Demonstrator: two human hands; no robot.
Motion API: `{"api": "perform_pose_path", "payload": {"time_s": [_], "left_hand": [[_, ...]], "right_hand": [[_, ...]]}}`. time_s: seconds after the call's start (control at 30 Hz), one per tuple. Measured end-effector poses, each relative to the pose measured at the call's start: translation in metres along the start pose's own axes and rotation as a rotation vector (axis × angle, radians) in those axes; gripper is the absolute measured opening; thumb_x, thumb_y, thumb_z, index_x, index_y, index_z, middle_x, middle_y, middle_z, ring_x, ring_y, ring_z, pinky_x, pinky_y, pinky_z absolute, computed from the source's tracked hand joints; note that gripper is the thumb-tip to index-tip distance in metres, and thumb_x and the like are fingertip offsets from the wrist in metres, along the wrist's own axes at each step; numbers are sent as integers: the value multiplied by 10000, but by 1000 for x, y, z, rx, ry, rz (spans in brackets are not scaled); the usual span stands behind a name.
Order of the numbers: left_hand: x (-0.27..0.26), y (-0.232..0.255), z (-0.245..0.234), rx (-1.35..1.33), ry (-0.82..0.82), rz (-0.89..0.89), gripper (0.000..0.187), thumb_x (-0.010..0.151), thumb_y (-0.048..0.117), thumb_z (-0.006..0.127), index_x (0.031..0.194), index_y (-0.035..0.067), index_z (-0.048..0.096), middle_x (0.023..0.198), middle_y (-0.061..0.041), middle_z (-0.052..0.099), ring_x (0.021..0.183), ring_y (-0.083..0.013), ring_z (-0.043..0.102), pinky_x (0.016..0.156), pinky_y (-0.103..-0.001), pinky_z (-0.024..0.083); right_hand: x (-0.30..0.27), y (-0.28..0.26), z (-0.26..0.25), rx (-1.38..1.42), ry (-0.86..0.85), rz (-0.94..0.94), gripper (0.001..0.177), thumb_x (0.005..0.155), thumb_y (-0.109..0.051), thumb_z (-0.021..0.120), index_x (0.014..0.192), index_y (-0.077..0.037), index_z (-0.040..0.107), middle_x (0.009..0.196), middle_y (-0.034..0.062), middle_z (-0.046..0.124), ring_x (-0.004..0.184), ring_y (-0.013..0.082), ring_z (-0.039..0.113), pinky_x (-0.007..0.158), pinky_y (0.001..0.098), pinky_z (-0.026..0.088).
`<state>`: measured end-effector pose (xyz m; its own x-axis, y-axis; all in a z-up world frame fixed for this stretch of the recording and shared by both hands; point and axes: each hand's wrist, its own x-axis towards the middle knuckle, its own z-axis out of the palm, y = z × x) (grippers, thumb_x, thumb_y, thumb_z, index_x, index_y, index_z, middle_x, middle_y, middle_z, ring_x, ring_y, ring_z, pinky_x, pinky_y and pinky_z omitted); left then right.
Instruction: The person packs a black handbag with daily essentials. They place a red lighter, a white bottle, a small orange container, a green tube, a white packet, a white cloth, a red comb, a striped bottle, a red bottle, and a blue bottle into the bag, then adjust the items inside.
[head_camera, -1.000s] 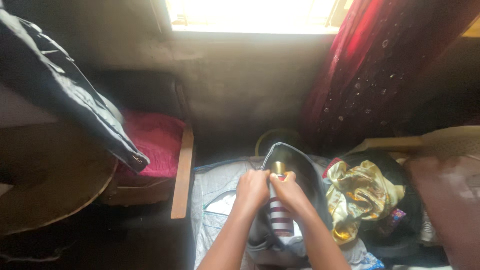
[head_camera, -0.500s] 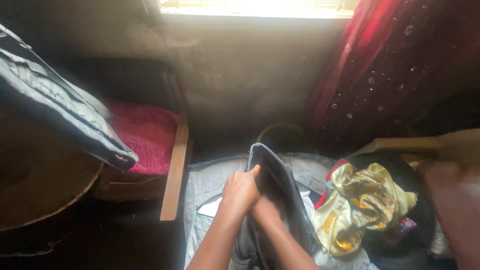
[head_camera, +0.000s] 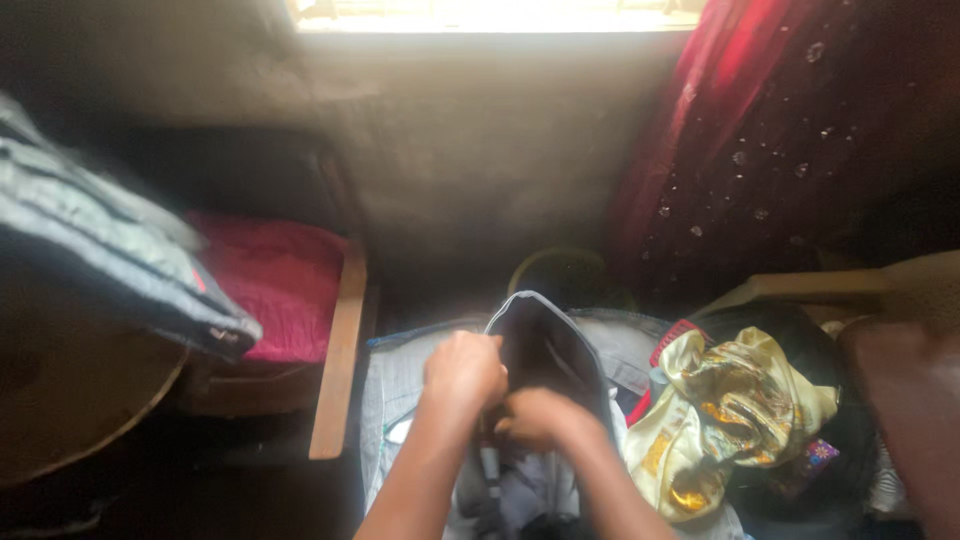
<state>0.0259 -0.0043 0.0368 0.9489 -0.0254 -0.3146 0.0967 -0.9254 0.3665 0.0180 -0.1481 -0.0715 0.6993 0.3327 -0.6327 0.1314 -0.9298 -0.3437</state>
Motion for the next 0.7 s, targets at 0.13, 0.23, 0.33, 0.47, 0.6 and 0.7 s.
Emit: {"api": "perform_pose_path", "payload": {"time_s": [0.13,0.23,0.33,0.47,0.6,0.7], "left_hand": [[8,13,-23,139,163,-120,392,909,412,705,1122,86,753,1389,-213,552,1196,-381,606,924,-500,542],[27,31,-36,97,242,108,359,856,416,701,1100,159,758,1439,-186,488,1234,-423,547,955,-571,481],[56,54,-24,-29,428,340,290,843,311,671,1045,127,766,1366,-221,561,1148,-442,600,929,-564,483],[111,100,25,-291,367,493,247,876,231,610,1029,88,740,1168,-207,686,1072,-383,673,965,-469,520],[165,155,98,-384,132,497,306,806,245,640,1035,79,756,1071,-221,735,1043,-371,698,935,-442,541],[203,181,159,-377,-47,475,317,786,235,617,1003,78,788,1032,-209,757,1011,-368,722,906,-434,560]], "right_hand": [[-52,8,-62,323,569,-9,397,870,-323,667,1163,-55,696,1138,201,720,1090,364,688,937,434,534],[-68,4,-87,419,846,-41,361,851,-284,676,1118,-48,732,1058,189,753,1026,356,717,892,435,547],[-65,10,-88,580,936,-76,280,869,-213,661,1049,-27,770,945,176,787,864,326,758,747,411,597],[-32,66,-103,997,807,126,257,931,-204,613,1028,-32,778,865,128,795,654,225,753,523,337,588],[1,175,-114,653,740,244,285,911,-252,647,1088,-68,774,989,108,776,846,260,760,697,404,609],[26,252,-96,45,418,427,354,832,-280,781,1162,-154,800,1260,140,644,1170,371,603,989,451,511]]}}
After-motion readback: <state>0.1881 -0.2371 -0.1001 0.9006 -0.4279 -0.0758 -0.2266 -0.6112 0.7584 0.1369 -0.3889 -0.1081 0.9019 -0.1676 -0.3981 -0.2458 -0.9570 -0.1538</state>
